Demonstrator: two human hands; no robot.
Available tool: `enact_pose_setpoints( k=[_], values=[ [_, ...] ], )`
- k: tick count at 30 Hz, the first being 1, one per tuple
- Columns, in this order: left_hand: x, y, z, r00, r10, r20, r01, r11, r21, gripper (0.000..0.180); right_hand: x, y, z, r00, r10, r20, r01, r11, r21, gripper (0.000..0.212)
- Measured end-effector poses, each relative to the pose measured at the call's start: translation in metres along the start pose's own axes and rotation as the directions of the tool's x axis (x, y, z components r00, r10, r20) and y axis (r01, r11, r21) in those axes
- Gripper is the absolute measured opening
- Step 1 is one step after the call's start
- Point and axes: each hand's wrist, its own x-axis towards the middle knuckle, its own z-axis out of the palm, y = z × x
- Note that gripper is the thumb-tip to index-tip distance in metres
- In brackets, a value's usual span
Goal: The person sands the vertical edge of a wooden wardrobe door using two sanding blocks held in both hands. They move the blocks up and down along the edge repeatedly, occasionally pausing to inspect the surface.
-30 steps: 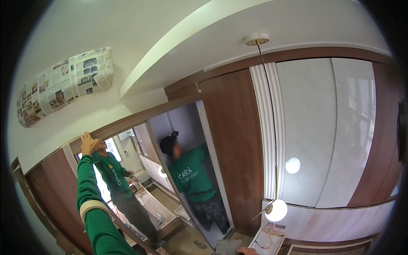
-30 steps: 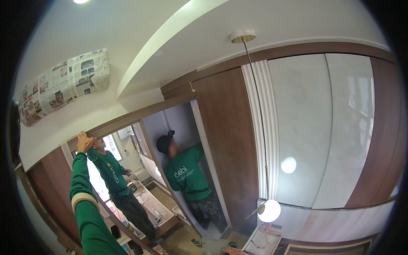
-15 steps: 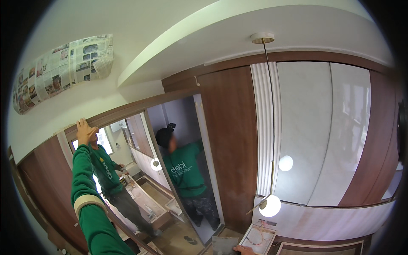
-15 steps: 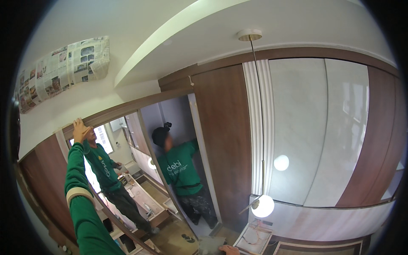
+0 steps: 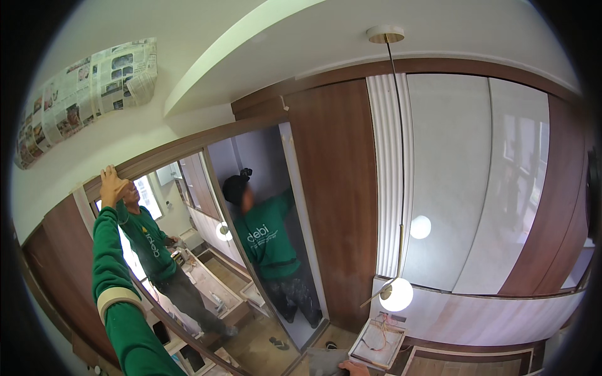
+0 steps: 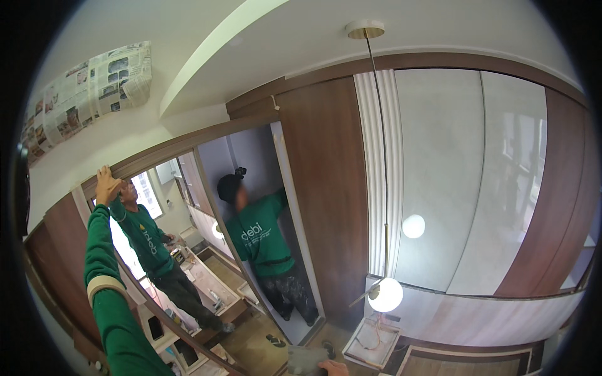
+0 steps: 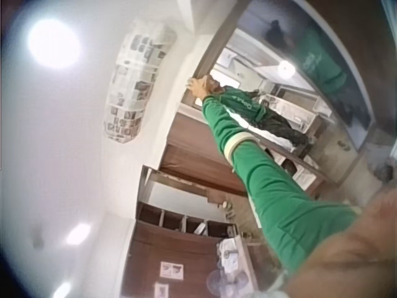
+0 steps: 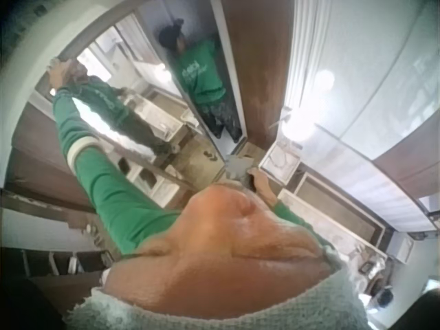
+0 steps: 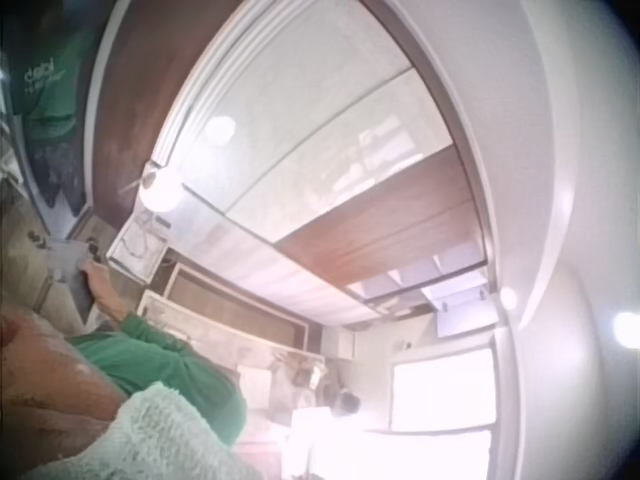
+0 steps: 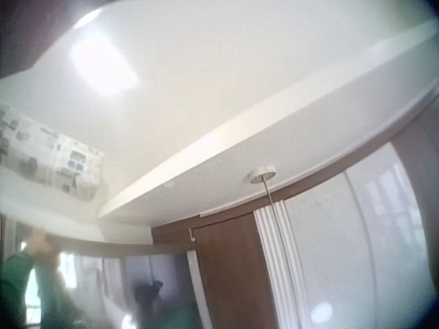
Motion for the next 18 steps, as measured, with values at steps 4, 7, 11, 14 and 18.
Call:
enact_pose_setpoints(
  k=[4, 7, 11, 14, 18],
  values=[
    [-0.005, 0.012, -0.007, 1.0, 0.013, 0.024, -0.012, 1.0, -0.028, 0.093, 0.008, 0.018, -0.003, 0.999, 0.033, 0.016, -0.034, 0.997, 0.068, 0.022],
    [0.005, -0.016, 0.004, 1.0, 0.011, 0.004, -0.011, 1.0, -0.009, 0.094, 0.017, 0.029, -0.007, 0.997, 0.064, 0.048, -0.067, 0.996, 0.062, 0.023],
    [0.002, -0.01, -0.002, 0.999, 0.011, 0.03, -0.01, 0.999, -0.039, 0.095, 0.008, 0.011, 0.004, 1.0, -0.01, 0.028, 0.009, 0.999, 0.037, 0.025],
    [0.002, -0.003, -0.006, 0.999, 0.004, 0.038, -0.002, 0.999, -0.049, 0.095, 0.014, 0.012, 0.006, 0.999, -0.04, 0.033, 0.041, 0.999, -0.035, 0.026],
    [0.002, -0.008, -0.005, 1.0, 0.006, 0.025, -0.005, 0.999, -0.049, 0.095, 0.021, 0.01, 0.009, 0.99, -0.137, 0.037, 0.141, 0.979, -0.148, 0.027]
  ],
)
